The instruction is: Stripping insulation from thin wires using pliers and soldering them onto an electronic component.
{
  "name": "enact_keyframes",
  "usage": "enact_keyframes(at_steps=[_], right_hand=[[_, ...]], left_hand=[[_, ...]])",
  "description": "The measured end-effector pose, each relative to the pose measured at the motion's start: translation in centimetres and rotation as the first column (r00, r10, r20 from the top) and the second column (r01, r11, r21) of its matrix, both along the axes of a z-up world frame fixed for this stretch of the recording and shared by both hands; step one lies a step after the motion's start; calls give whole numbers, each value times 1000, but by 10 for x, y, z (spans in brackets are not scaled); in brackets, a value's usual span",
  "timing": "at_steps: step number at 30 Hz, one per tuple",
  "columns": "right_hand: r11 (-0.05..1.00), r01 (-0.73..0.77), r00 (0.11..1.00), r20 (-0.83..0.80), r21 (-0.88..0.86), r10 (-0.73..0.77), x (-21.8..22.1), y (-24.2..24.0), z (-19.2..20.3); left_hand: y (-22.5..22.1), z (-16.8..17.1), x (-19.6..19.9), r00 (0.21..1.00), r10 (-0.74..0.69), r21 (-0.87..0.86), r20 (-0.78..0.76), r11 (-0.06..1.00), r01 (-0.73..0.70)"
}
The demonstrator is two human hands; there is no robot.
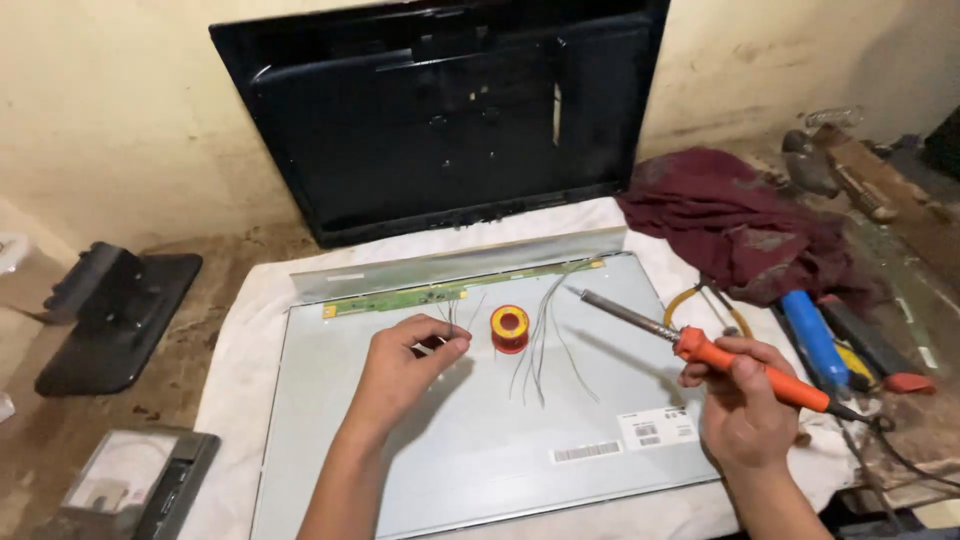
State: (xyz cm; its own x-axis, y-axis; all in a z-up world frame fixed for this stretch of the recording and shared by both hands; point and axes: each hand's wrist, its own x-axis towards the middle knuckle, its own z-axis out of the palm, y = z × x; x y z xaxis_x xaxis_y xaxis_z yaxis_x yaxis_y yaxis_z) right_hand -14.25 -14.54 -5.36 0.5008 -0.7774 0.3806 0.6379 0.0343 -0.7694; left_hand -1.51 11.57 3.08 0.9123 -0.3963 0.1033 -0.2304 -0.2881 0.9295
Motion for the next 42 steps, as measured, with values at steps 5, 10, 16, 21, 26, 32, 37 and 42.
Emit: enact_keyframes(at_steps=[5,10,16,21,26,32,37,42], right_hand=[[978,-208,978,-28,-6,208,5,16,-5],[994,-108,982,-154,30,112,8,29,3],[1000,7,974,-226,21,-2,8,33,0],[996,10,975,-219,-84,-29,3,29,-12],[974,52,960,-257,-218,-109,2,28,-21],[940,-7,933,-340,-342,-117,2,45,-3],[922,-3,950,-289,-387,-118,5,42,-7],[925,6,941,-311,-380,-133,3,43,-7]], left_hand=[[6,2,-2,992,-97,184,-85,977,111],[5,2,4,983,-43,497,-178,859,128],[4,-8,9,970,-132,586,-202,777,228],[6,-11,11,971,-174,618,-162,750,237],[7,-9,11,971,-152,613,-187,754,236],[6,-9,11,969,-149,620,-197,747,241],[6,-12,10,972,-161,623,-174,746,235],[6,-14,10,972,-166,619,-168,749,235]])
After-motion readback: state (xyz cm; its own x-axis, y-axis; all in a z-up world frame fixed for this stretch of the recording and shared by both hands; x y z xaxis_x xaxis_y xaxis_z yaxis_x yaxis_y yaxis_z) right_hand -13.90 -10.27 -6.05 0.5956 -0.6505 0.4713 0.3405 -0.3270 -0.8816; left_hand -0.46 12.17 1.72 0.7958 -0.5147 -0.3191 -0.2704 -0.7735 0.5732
